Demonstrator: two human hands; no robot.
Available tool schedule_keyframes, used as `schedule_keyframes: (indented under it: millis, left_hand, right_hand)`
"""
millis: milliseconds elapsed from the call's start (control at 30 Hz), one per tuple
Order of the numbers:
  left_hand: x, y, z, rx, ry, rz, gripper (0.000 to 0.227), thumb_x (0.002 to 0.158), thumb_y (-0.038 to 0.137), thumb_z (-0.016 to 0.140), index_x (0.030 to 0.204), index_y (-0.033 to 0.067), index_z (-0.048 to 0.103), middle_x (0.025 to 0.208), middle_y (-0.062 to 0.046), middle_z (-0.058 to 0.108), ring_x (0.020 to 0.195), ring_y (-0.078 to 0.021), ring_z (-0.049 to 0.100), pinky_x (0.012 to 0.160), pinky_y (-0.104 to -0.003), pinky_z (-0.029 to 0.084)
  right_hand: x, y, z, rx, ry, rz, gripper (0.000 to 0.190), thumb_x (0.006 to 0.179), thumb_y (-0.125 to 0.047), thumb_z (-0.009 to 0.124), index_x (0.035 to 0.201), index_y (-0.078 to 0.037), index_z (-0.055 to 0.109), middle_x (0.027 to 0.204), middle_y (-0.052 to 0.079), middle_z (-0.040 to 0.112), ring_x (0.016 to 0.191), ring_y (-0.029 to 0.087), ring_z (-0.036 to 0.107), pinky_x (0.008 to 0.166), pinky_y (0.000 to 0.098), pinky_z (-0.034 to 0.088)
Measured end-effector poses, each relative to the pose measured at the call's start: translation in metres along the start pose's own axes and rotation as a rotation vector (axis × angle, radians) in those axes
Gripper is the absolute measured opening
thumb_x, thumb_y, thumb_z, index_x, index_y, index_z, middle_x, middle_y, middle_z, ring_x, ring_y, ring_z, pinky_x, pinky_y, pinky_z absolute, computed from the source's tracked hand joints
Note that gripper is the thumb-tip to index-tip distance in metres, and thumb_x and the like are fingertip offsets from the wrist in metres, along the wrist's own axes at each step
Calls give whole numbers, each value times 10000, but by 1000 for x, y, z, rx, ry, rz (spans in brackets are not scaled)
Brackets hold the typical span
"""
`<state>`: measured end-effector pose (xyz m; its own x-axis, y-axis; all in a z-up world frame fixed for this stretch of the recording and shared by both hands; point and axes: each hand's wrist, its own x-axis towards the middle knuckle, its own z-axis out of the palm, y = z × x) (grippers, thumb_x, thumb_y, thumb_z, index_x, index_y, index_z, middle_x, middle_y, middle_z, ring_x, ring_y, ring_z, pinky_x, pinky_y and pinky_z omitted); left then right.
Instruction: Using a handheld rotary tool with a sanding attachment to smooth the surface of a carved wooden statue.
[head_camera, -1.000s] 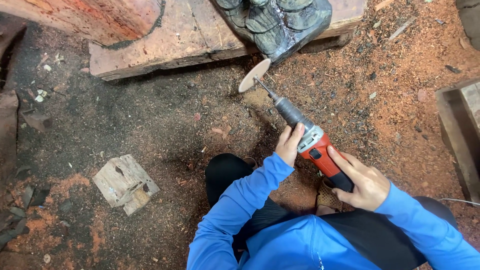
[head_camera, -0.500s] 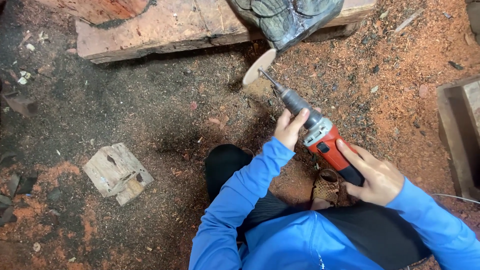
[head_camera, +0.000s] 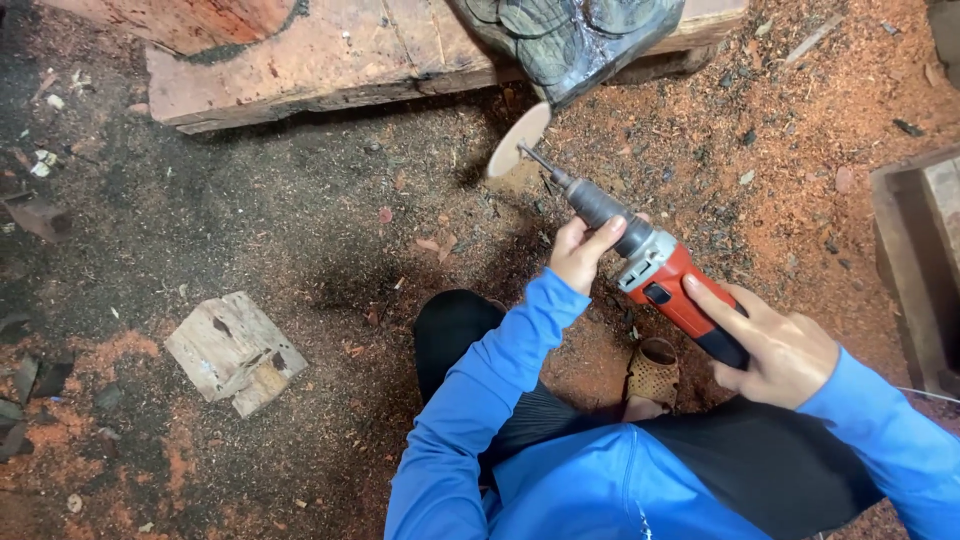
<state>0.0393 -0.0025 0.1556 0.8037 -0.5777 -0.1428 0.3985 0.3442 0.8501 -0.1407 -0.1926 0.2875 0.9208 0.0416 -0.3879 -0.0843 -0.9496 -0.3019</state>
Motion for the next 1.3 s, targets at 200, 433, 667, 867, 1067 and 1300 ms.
schedule_keyframes:
  millis: [200,433,667,867,1067,1300]
  left_hand:
    - [6,-14,-1,-64,55,-37,291,916,252,722,1089,36,632,1018,-126,717,918,-268,702,1016,-486,529]
    - [7,2,-3,-60,10,5,299,953,277,695,1121,41,623,1087,-161,743,953,-274,726,997,-478,554]
    - [28,39,-14,-25,-18,99,314,957,271,688,1142,28,614,1079,-195,741,946,-293,747,935,-444,609]
    - [46,48,-29,-44,-4,91,350,960,277,677,1179,15,598,1095,-217,739,941,-292,747,951,-428,595]
    - [65,62,-45,-45,0,122,358,937,280,703,1154,14,600,1083,-226,740,946,-304,749,905,-432,619]
    - [67,93,-37,78,184,123,463,911,421,791,1129,23,698,1011,-165,751,942,-269,727,909,-444,564]
  right_hand:
    - [5,4,-3,-45,-35,7,1185,577,-327,817,1598,-349,215,1492,83,495,626,317,787,573,407,697]
    - [13,-3,-5,-50,-23,1,1176,576,-300,812,1601,-321,235,1419,126,536,563,321,779,554,413,701]
    - [37,-17,-15,-35,81,-82,1183,576,-295,806,1614,-259,240,1403,154,542,684,358,753,581,427,664]
    - [60,-28,-22,4,121,-98,1182,572,-273,799,1615,-245,244,1385,157,567,678,353,745,569,426,660]
    - [83,-42,-27,41,159,-114,1191,567,-241,795,1618,-237,235,1423,193,547,698,378,743,583,434,660]
    - [102,-66,-29,277,109,-124,1145,683,-192,789,1653,-187,179,1366,369,515,972,589,682,754,657,630]
